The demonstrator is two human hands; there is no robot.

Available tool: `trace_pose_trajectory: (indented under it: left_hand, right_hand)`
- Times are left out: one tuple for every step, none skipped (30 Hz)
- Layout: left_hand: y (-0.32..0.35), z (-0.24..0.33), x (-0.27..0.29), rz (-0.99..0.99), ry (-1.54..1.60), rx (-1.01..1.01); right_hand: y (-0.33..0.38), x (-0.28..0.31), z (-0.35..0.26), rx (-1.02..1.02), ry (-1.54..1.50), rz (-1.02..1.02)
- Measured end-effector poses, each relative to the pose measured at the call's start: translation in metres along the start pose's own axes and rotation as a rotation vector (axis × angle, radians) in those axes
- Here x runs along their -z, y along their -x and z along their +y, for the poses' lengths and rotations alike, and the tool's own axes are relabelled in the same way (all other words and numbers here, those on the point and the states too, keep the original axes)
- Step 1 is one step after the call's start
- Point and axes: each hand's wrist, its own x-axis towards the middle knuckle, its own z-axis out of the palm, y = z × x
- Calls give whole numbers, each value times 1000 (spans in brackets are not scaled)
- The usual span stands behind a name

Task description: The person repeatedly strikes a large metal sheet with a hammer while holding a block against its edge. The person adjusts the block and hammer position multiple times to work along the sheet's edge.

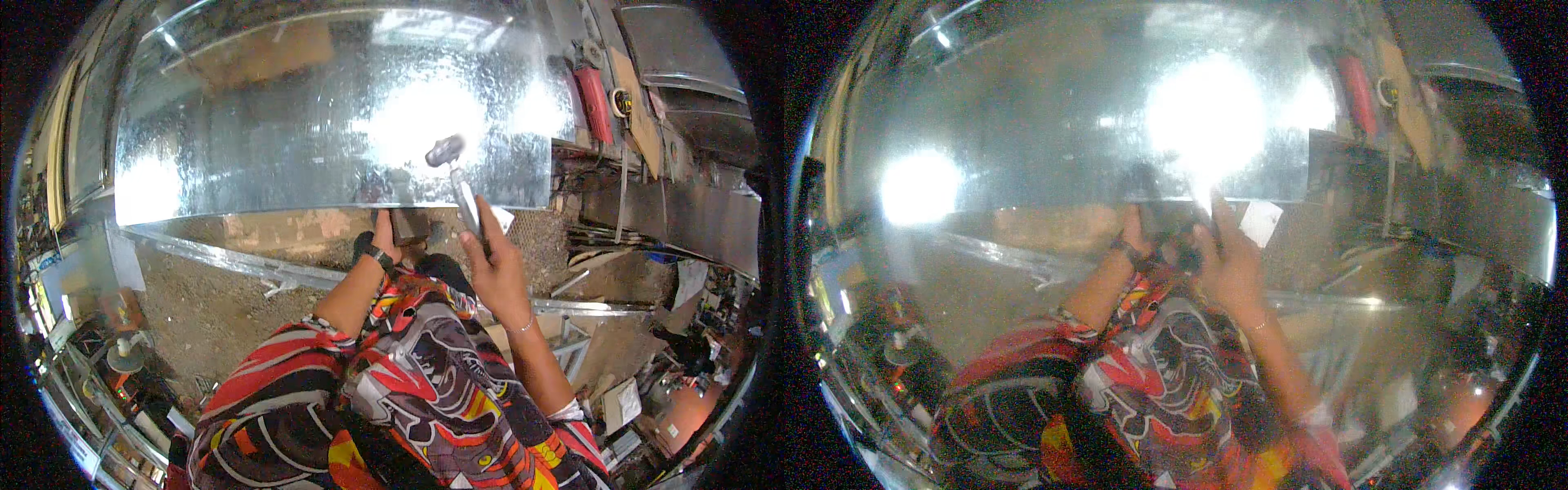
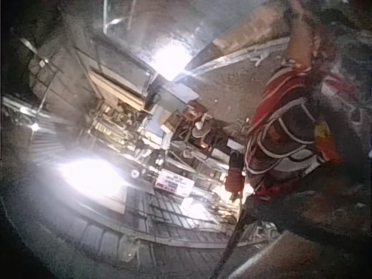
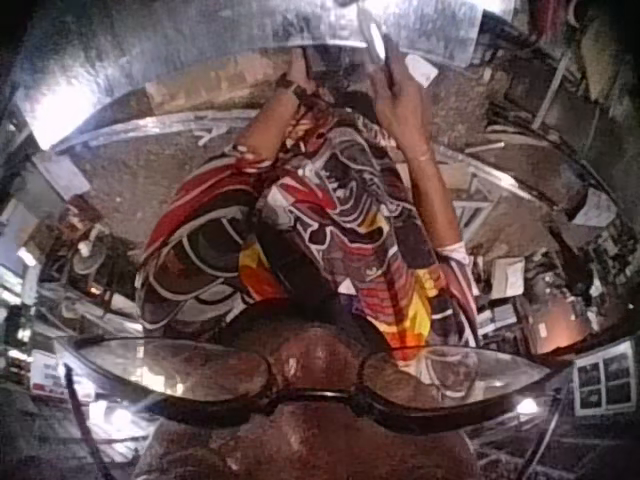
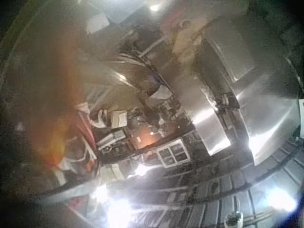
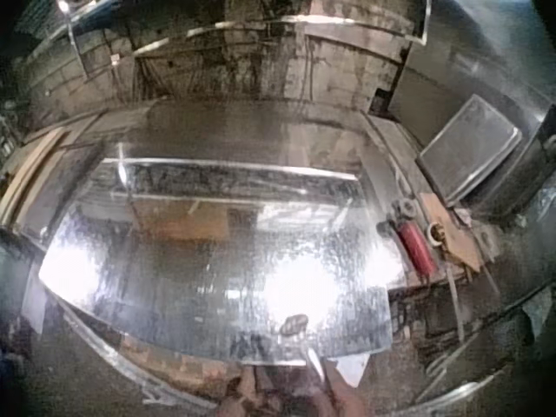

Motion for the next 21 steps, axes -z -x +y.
trace_pose_trajectory:
  left_hand:
    - [-13, 6, 2, -12, 60, 30]
    - [-16, 5, -3, -26, 133, 82]
    - [-16, 6, -4, -56, 122, 88]
    - [-14, 7, -4, -85, 111, 93]
    - [-6, 6, -13, -71, 69, 63]
    - [2, 5, -23, -57, 29, 38]
    - [19, 6, -41, 8, -55, -38]
    - [17, 6, -41, -13, 73, 27]
    - [9, 8, -42, -32, 200, 81]
    - [2, 6, -35, -136, 302, 60]
    - [3, 9, -49, -90, 176, 28]
    - [20, 8, -52, -13, 47, 17]
    - [16, 0, -38, 8, 55, 98]
    - [0, -2, -30, 6, 61, 145]
    - [-2, -5, -30, -29, 92, 99]
    - [-6, -1, -28, -58, 90, 106]
    - [-8, -1, -24, -86, 92, 118]
    - [-11, 0, -20, -112, 95, 128]
    - [-16, 4, -16, -135, 34, 121]
    - [-16, -1, -19, -61, 52, 88]
    - [-12, -9, -30, 11, 65, 55]
  right_hand:
    - [-7, 4, -10, 17, 34, 31]
    - [-7, 3, -11, 73, 20, 94]
    - [-7, 1, -10, 130, 7, 157]
    - [-7, -2, -8, 189, -7, 219]
    - [-1, -10, 6, 183, 43, 226]
    - [0, -16, 21, 67, 158, 56]
    - [2, -21, 38, -44, 255, -116]
    - [4, -23, 44, -159, 362, -294]
    - [3, -24, 46, -53, 282, -182]
    - [-2, -22, 43, 76, 266, -93]
    - [-5, -19, 49, 200, 256, -7]
    - [-3, -12, 34, 103, 203, -66]
    - [-2, -3, 18, -1, 163, -113]
    - [-3, 2, 12, 42, 116, -40]
    - [-7, 8, 2, 76, 70, 40]
    - [-12, 11, -4, 110, 23, 120]
    - [-13, 9, 0, 161, 53, 157]
    - [-13, 9, 3, 212, 84, 199]
    - [-9, 6, 8, 144, 58, 150]
    - [-6, 2, 14, 69, 36, 96]
    - [-5, -4, 34, 63, 158, 8]
